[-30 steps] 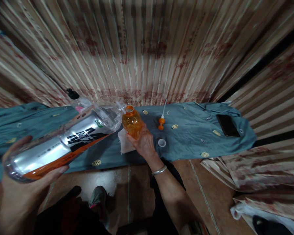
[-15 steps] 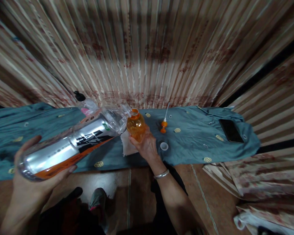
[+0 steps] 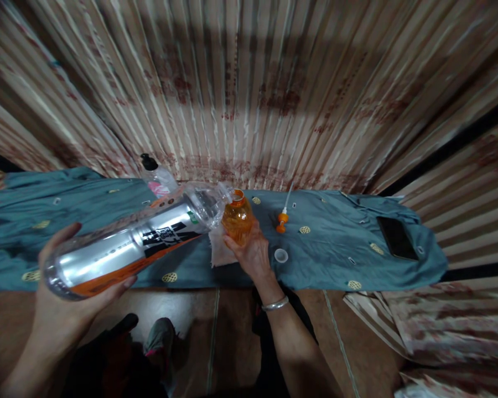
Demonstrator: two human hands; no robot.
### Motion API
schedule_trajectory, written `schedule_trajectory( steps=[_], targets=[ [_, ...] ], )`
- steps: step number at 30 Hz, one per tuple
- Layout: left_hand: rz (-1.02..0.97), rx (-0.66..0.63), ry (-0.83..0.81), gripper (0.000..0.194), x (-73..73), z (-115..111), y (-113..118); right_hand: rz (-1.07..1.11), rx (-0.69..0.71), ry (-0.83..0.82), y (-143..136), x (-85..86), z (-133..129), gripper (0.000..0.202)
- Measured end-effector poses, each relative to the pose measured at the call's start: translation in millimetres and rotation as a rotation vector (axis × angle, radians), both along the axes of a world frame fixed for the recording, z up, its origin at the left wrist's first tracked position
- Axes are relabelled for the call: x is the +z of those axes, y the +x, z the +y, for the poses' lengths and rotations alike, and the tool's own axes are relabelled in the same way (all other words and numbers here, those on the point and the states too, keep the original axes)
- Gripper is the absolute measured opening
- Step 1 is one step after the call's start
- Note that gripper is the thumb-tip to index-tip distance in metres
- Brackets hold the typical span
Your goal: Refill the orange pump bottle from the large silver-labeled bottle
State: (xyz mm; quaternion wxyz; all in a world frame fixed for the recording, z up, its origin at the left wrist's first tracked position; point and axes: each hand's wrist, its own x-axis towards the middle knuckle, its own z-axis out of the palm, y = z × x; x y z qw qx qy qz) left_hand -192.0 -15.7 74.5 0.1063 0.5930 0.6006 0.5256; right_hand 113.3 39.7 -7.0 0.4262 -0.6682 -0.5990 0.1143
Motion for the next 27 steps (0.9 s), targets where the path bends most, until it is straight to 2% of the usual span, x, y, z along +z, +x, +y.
schedule_trajectory(
  steps=[5, 10, 14, 21, 27],
  targets=[
    [0.005, 0.007, 0.036, 0.135, -0.5, -1.3, 2.0, 0.016, 0.007, 0.018, 0.2, 2.0, -0.7, 0.076],
    [-0.042, 0.013, -0.015, 0.138, -2.4, -1.9, 0.4, 0.022, 0.011, 0.023, 0.9, 0.6, -0.9, 0.071],
    [-0.056, 0.028, -0.013, 0.127, -3.1, -2.4, 0.1, 0.035, 0.006, 0.041, 0.2, -1.5, -0.2, 0.070],
    [-0.092, -0.040, 0.051, 0.097, -2.9, -3.0, 4.6, 0.038, 0.003, 0.053, 1.0, -2.4, -0.1, 0.072],
    [-0.125, -0.095, 0.048, 0.098, -1.4, -4.6, 7.1, 0.024, -0.011, 0.032, 0.5, -2.4, -0.3, 0.077]
  ],
)
